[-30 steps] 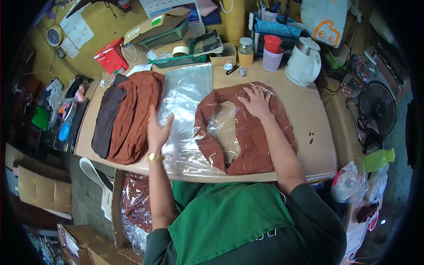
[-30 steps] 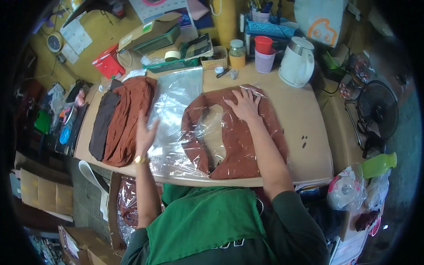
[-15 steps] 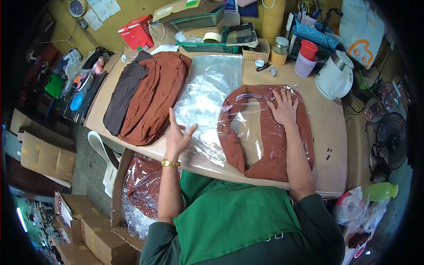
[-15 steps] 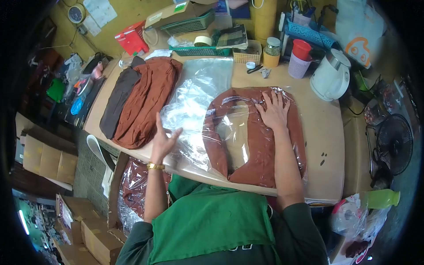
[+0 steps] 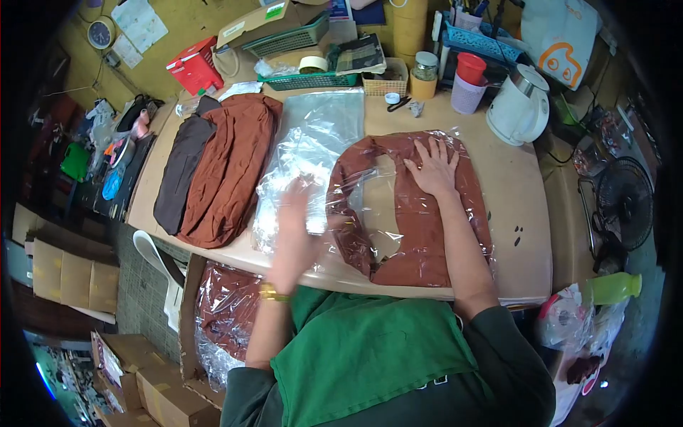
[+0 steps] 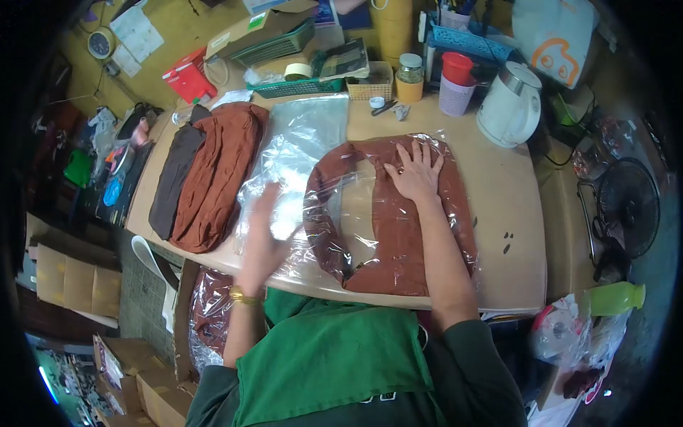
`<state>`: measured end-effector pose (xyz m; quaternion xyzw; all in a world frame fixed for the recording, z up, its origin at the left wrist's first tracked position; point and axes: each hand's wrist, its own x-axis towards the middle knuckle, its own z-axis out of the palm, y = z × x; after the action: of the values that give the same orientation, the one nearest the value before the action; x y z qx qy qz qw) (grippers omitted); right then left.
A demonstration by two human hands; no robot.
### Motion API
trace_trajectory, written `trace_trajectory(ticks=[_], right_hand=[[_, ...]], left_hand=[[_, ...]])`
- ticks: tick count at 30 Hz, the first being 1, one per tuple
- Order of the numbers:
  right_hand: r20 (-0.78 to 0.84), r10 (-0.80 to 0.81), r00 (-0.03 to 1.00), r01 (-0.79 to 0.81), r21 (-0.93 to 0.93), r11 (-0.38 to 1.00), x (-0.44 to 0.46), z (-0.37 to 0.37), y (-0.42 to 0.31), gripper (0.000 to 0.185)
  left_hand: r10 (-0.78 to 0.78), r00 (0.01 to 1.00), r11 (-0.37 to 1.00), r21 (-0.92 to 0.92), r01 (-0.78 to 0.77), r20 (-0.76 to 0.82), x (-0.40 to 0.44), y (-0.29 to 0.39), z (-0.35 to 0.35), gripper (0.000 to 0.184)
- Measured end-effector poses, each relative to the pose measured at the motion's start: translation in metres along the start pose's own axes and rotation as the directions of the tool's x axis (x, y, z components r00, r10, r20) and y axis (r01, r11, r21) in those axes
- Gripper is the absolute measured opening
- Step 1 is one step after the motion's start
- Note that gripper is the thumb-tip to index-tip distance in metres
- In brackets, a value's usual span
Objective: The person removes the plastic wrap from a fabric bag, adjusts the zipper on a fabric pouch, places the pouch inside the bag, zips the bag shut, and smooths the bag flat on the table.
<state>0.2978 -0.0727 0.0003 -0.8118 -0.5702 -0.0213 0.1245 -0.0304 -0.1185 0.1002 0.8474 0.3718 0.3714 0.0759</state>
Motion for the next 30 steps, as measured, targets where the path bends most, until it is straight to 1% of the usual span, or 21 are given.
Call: trace_trajectory(ticks=[1,2,3,4,6,7,8,9,10,12,14,18,20,22,23,24,26,27,28,29,30], right_hand=[[0.076,-0.003,0.997,0.002,0.020,1.000,0.003,0.000,0.001,0.067],[0.151,-0.007,0.989,0.001,0.041,0.999,0.007,-0.001,0.002,0.067],[0.292,-0.015,0.956,0.001,0.051,0.999,0.013,-0.012,0.004,0.069],[0.288,-0.002,0.958,-0.013,0.049,0.999,0.015,-0.023,0.001,0.069],[0.280,0.018,0.960,-0.008,-0.035,0.999,0.017,-0.041,-0.007,0.070],[0.188,-0.037,0.982,0.050,-0.062,0.997,0.015,-0.032,-0.004,0.068],[0.184,-0.026,0.983,0.039,-0.066,0.997,0.011,-0.021,-0.001,0.068],[0.103,-0.047,0.994,0.052,-0.047,0.998,0.004,-0.013,-0.001,0.066],[0.025,-0.068,0.997,0.069,-0.028,0.997,0.000,-0.006,0.000,0.065],[0.042,-0.052,0.998,0.053,-0.030,0.998,0.002,-0.003,0.001,0.064],[0.067,-0.005,0.998,0.006,-0.009,1.000,0.004,-0.007,-0.004,0.065],[0.108,0.013,0.994,-0.013,0.004,1.000,0.008,-0.009,-0.004,0.068],[0.286,-0.005,0.958,-0.021,0.089,0.996,0.020,-0.017,0.000,0.071],[0.313,-0.031,0.949,-0.010,0.128,0.992,0.009,-0.039,-0.005,0.073],[0.256,-0.080,0.963,0.053,0.108,0.993,-0.008,-0.050,-0.008,0.073],[0.200,-0.129,0.971,0.115,0.083,0.990,-0.029,-0.062,-0.014,0.073],[0.083,-0.196,0.977,0.195,0.019,0.981,-0.083,-0.079,-0.024,0.070],[0.033,-0.207,0.978,0.208,-0.019,0.978,-0.110,-0.081,-0.028,0.068],[-0.016,-0.221,0.975,0.219,-0.059,0.974,-0.131,-0.081,-0.030,0.067],[-0.012,-0.226,0.974,0.225,-0.062,0.972,-0.144,-0.072,-0.027,0.067],[0.060,-0.221,0.973,0.223,-0.021,0.975,-0.156,-0.058,-0.022,0.065]], left_hand=[[0.106,0.974,0.977,-0.201,-0.065,0.199,0.010,0.032,0.016,0.071],[0.180,0.944,0.972,-0.200,-0.127,0.276,0.007,0.057,0.044,0.071],[0.265,0.877,0.962,-0.174,-0.211,0.400,0.004,0.077,0.065,0.075],[0.281,0.854,0.958,-0.186,-0.219,0.438,-0.008,0.084,0.091,0.081],[0.302,0.811,0.946,-0.050,-0.321,0.501,-0.019,0.090,0.118,0.086],[0.315,0.806,0.942,-0.060,-0.331,0.500,-0.026,0.088,0.123,0.086],[0.266,0.786,0.948,-0.004,-0.318,0.558,-0.033,0.085,0.126,0.087],[0.209,0.763,0.951,0.055,-0.305,0.612,-0.036,0.083,0.125,0.087],[0.213,0.759,0.951,0.048,-0.306,0.615,-0.039,0.082,0.125,0.087],[0.183,0.753,0.964,0.035,-0.263,0.632,-0.041,0.080,0.124,0.087],[0.171,0.746,0.964,0.047,-0.261,0.644,-0.039,0.082,0.121,0.089],[0.135,0.732,0.973,0.049,-0.224,0.668,-0.035,0.082,0.119,0.093],[0.118,0.740,0.975,0.064,-0.212,0.662,-0.033,0.082,0.124,0.094],[0.132,0.671,0.978,0.016,-0.210,0.729,-0.022,0.077,0.121,0.096],[0.113,0.660,0.994,-0.084,-0.076,0.743,-0.015,0.077,0.116,0.087],[0.108,0.667,0.994,-0.079,-0.074,0.737,-0.006,0.075,0.107,0.087],[0.121,0.828,0.984,0.041,-0.171,0.548,0.009,0.064,0.084,0.074],[0.064,0.863,0.982,0.122,-0.144,0.501,0.016,0.058,0.070,0.063],[-0.005,0.917,0.977,0.199,-0.081,0.398,0.017,0.041,0.071,0.063],[-0.070,0.955,0.963,0.268,-0.010,0.287,0.014,0.016,0.079,0.063],[-0.125,0.954,0.942,0.335,0.028,0.271,0.007,-0.019,0.095,0.062]])
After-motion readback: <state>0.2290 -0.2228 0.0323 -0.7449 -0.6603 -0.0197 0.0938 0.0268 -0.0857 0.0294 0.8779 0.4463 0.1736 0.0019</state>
